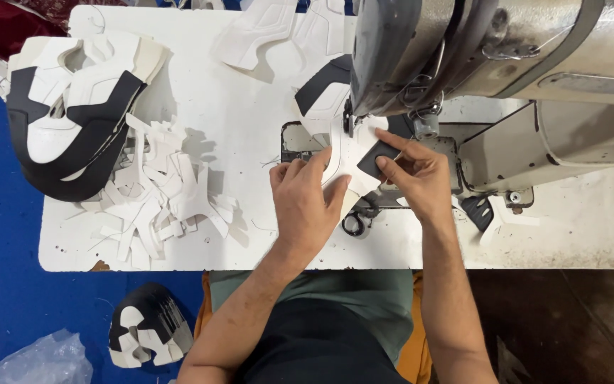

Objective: The person aligns white and black shoe parts under a sewing machine needle and stitches them together. They repeatedly pick up shoe components, position them for sewing, and use scissors to trim excess material from the finished seams.

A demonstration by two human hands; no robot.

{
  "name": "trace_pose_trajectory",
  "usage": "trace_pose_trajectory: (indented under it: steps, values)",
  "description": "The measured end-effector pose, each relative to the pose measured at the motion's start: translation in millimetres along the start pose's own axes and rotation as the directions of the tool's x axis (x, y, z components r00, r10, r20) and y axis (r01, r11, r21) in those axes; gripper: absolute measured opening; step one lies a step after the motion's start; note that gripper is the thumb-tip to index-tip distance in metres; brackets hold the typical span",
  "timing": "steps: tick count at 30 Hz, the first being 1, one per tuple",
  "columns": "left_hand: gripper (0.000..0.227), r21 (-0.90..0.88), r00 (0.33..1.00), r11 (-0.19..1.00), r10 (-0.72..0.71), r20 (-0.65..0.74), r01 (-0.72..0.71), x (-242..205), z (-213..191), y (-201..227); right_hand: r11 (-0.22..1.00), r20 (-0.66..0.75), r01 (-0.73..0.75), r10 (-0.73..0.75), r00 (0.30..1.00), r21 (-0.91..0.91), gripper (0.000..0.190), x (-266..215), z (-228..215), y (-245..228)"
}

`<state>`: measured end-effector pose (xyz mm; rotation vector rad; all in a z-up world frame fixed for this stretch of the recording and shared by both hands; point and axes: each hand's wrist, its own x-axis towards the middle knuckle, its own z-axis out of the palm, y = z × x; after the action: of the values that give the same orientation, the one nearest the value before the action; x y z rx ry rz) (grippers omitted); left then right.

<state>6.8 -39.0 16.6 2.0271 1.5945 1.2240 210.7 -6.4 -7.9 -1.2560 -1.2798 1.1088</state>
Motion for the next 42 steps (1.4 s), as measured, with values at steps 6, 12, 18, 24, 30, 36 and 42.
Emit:
trace_pose_trajectory:
  steps: [6,12,18,24,30,36,42]
  values:
    - [0.044,-0.076,0.998,0.996,0.048,-0.037,-0.051,0,1,-5,1.000,0.019,0.005,-0.005,1.000,0.015,0.044,2,0,-1]
    - [0.043,-0.070,0.999,0.998,0.000,-0.035,-0.002,-2,3,-2,1.000,0.029,0.009,-0.010,1.000,0.010,0.044,2,0,2]
    - [0.040,-0.072,0.996,0.997,0.002,-0.085,-0.008,7,9,-3,1.000,-0.011,-0.019,0.019,1.000,-0.017,0.042,10,0,-2]
    - [0.039,-0.012,0.999,1.000,-0.019,-0.037,0.019,24,5,-1,0.996,0.028,-0.004,0.001,1.000,0.085,0.036,26,-3,13]
    - [0.039,0.020,1.000,1.000,0.010,-0.012,-0.010,34,5,-2,0.946,0.050,0.021,-0.040,0.998,0.322,0.029,36,6,18]
    - [0.033,0.045,0.999,0.999,-0.006,0.054,0.004,51,5,-5,0.964,-0.004,0.119,-0.122,0.993,0.238,0.027,35,12,17]
    - [0.027,-0.028,0.994,0.999,0.019,0.110,-0.016,62,10,-25,0.953,-0.082,0.154,-0.137,0.987,0.260,0.024,32,19,26]
